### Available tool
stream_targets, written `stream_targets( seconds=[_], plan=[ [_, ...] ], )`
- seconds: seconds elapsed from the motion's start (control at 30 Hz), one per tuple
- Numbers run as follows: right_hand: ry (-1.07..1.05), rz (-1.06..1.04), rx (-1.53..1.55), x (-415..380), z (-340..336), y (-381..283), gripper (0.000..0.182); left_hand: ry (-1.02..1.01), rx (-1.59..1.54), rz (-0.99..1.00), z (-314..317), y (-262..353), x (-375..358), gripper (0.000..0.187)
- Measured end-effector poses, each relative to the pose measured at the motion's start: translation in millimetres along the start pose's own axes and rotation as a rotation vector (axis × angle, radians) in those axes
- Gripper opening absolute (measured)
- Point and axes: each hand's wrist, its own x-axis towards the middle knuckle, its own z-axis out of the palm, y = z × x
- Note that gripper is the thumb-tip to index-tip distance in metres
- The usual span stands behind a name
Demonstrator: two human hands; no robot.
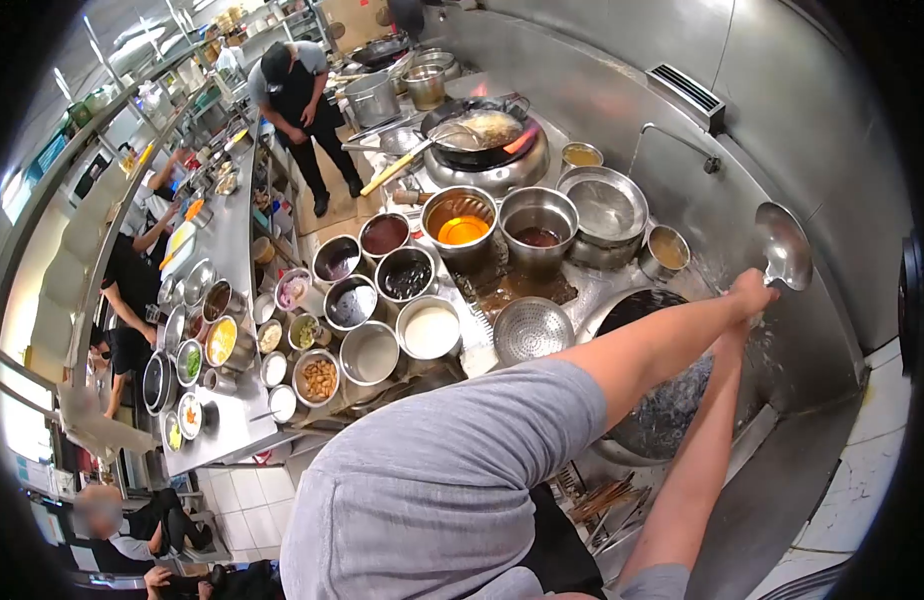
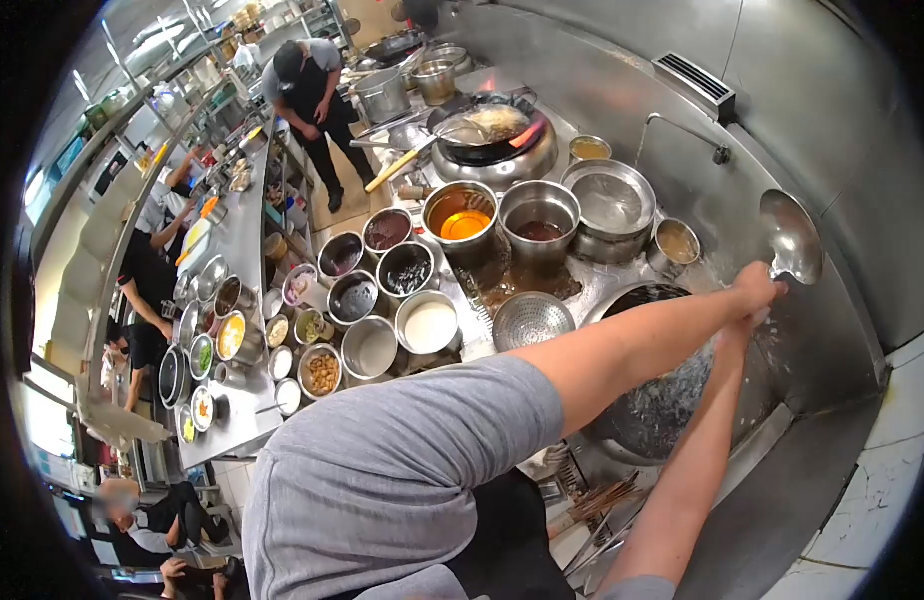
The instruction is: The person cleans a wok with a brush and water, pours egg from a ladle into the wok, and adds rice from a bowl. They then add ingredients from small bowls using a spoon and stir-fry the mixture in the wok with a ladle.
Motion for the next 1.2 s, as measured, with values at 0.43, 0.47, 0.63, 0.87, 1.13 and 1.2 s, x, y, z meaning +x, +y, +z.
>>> stream_targets(
  seconds=[0.43, 0.47, 0.63, 0.87, 1.13, 1.2],
  plan=[
    [0.249, 0.055, -0.595, -173, 8, 23, 0.037, 0.174, -0.079, 0.595, -17, -16, -88, 0.038],
    [0.253, -0.014, -0.616, -177, 10, 15, 0.036, -0.112, -0.041, 0.336, -30, -34, -121, 0.039],
    [-0.045, 0.017, -0.3, -199, -1, -19, 0.019, -0.432, 0.417, 0.428, -55, -115, -183, 0.043],
    [0.261, 0.141, -0.431, -266, -68, 6, 0.038, -0.136, 0.59, 0.197, -138, -184, -216, 0.055],
    [0.433, 0.166, -1.082, -433, -159, 80, 0.05, 0.0, 0.316, -0.105, -280, -179, -311, 0.074],
    [0.451, 0.318, -1.224, -463, -160, 104, 0.053, 0.099, 0.067, -0.171, -302, -205, -311, 0.076]
  ],
)
